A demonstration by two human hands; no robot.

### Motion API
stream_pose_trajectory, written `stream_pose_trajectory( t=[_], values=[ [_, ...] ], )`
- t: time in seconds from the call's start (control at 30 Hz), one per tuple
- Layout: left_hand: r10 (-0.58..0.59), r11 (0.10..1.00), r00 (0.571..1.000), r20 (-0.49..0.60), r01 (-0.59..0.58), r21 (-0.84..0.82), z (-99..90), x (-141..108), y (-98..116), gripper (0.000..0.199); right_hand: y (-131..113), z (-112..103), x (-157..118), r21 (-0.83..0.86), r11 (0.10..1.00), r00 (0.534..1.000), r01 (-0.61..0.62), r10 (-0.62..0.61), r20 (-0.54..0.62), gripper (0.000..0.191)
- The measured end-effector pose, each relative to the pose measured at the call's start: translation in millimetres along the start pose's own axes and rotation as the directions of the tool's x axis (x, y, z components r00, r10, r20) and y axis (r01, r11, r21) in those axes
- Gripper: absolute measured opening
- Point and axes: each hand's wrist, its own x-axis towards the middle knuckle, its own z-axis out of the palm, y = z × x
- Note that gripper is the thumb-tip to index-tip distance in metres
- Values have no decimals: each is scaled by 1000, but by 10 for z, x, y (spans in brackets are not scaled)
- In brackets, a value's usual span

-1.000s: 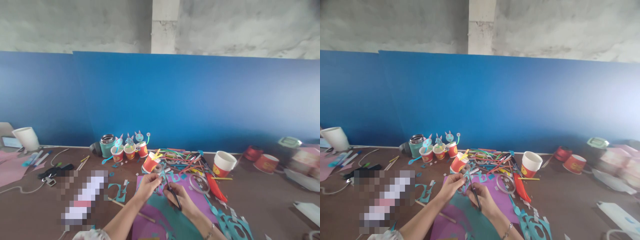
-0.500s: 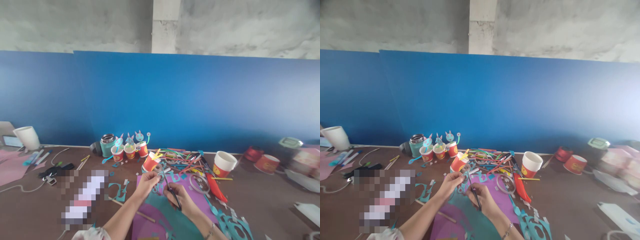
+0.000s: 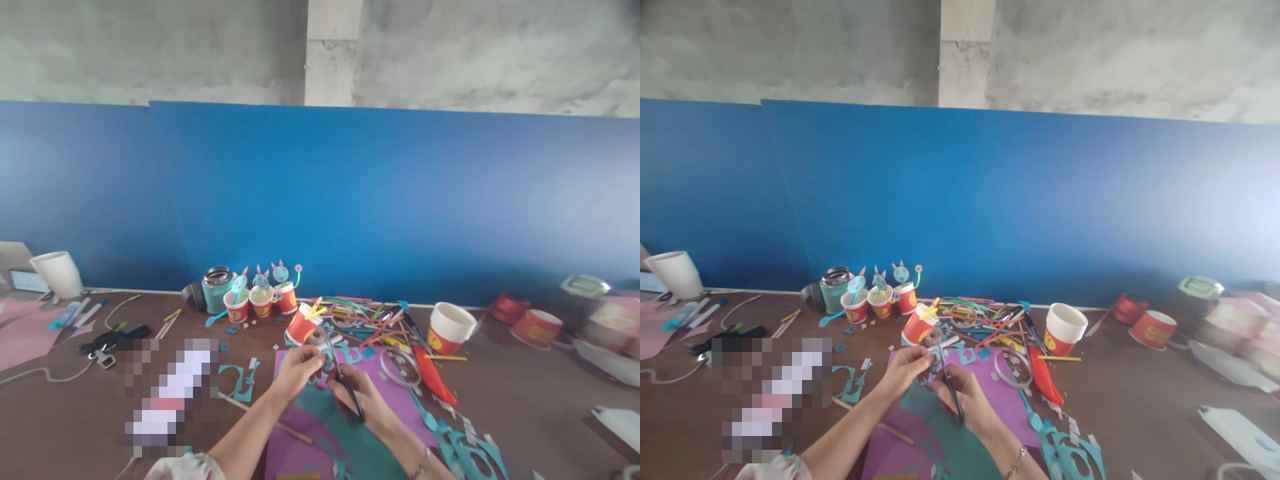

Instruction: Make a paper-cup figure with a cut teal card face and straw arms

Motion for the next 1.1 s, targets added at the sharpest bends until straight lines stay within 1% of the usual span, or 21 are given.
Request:
stream_pose_trajectory(
  t=[0.27, 0.5, 0.63, 0.8, 0.93, 1.1],
  values=[
    [8, 1000, 1000, -13, -7, 9, -12, 4, 32, 37, -113, 14, -19, -31, 999, 1000, -10, 10, -1, 38],
    [14, 1000, 999, -31, -14, -17, -14, 16, 11, 39, -81, 5, -9, -39, 999, 999, -34, 33, -20, 37],
    [-5, 999, 1000, -24, 4, -33, 19, -6, 31, 40, -58, 0, -13, -24, 999, 1000, -23, 23, -9, 38],
    [-20, 1000, 1000, -6, 20, -10, 30, -22, 76, 40, -59, 1, -15, -4, 998, 998, -55, 55, 9, 41],
    [-27, 1000, 1000, 5, 27, 3, 8, -17, 83, 40, -86, 5, -12, -22, 999, 999, -41, 41, 1, 43],
    [-32, 999, 999, -6, 32, -5, -6, 1, 48, 38, -112, 6, -12, -29, 999, 999, -32, 32, -2, 42]
  ],
)
